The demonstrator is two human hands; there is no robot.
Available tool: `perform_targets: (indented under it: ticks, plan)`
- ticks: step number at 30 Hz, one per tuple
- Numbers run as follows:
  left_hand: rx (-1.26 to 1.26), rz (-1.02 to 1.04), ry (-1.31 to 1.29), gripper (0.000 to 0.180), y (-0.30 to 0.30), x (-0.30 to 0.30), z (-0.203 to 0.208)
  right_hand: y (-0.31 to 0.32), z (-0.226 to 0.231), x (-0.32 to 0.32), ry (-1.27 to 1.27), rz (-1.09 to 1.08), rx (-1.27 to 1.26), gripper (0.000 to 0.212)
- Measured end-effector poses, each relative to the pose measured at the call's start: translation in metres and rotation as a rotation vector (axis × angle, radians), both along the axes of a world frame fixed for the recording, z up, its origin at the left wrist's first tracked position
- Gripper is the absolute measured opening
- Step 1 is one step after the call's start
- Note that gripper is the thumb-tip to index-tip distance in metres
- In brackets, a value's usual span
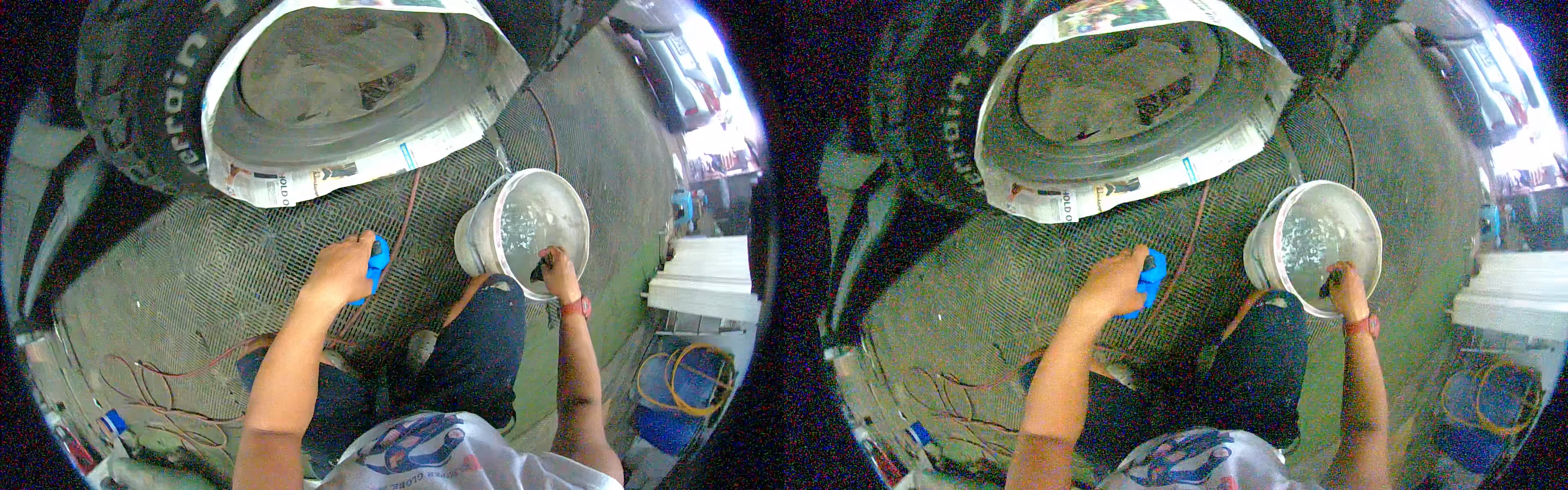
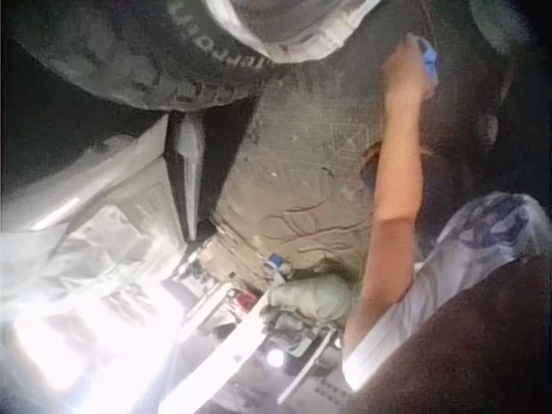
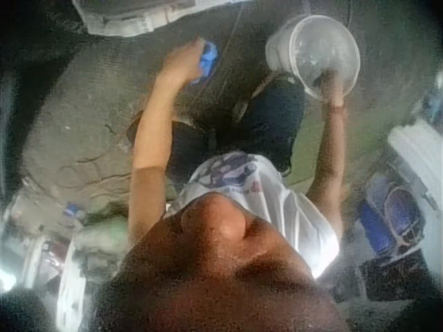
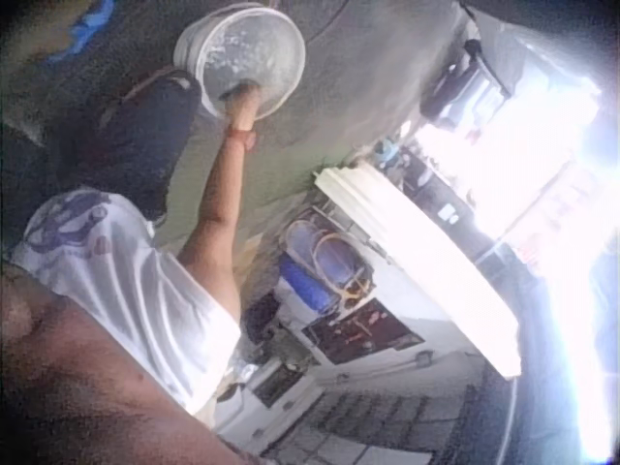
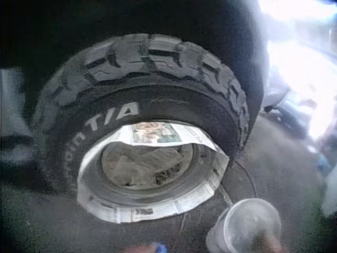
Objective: The person cleans a car tire using a blue sponge and water from a bucket. They repeatedly dip the sponge into the bucket and wipe the tire surface, focusing on the sidewall and inner rim area.
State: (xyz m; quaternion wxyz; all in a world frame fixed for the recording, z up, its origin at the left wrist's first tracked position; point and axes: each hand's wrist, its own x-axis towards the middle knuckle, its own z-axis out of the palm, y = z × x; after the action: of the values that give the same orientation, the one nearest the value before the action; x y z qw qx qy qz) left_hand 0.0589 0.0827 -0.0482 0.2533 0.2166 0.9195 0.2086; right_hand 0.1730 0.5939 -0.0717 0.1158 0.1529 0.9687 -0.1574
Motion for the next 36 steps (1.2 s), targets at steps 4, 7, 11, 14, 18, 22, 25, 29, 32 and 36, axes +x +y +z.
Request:
perform_targets:
  ticks: [4,7,11,14,18,22,25,29,32,36]
  plan:
    - [-0.037,0.002,-0.013,0.057,-0.003,0.003,-0.001,-0.029,0.023,0.003,0.221,-0.141,-0.563,0.051]
    - [-0.024,-0.016,-0.022,0.059,-0.002,0.001,-0.003,-0.029,0.045,0.006,0.018,-0.219,-0.732,0.066]
    - [-0.05,-0.014,-0.062,0.061,-0.001,-0.003,-0.004,-0.041,0.059,0.011,-0.253,-0.214,-0.59,0.052]
    - [-0.036,-0.029,-0.053,0.061,0.008,-0.007,-0.006,-0.045,0.051,0.027,-0.122,-0.09,-0.365,0.04]
    - [-0.002,-0.016,-0.025,0.06,0.007,-0.006,-0.009,-0.048,0.044,0.024,0.137,0.066,-0.302,0.032]
    - [0.034,-0.005,-0.01,0.058,0.005,-0.004,-0.008,-0.056,0.065,0.008,0.165,-0.335,-0.408,0.022]
    - [-0.045,0.0,-0.055,0.064,0.008,-0.005,0.003,-0.038,0.067,0.002,0.195,-0.466,-0.591,0.021]
    - [-0.031,-0.017,-0.051,0.065,0.011,-0.007,0.009,-0.011,0.074,0.002,0.22,-0.475,-0.691,0.029]
    - [-0.026,-0.002,-0.035,0.065,0.007,-0.003,0.003,-0.043,0.123,-0.024,0.149,-0.354,-0.58,0.041]
    - [-0.021,-0.015,-0.035,0.065,0.006,-0.003,0.013,-0.068,0.189,-0.05,0.223,-0.171,-0.491,0.045]
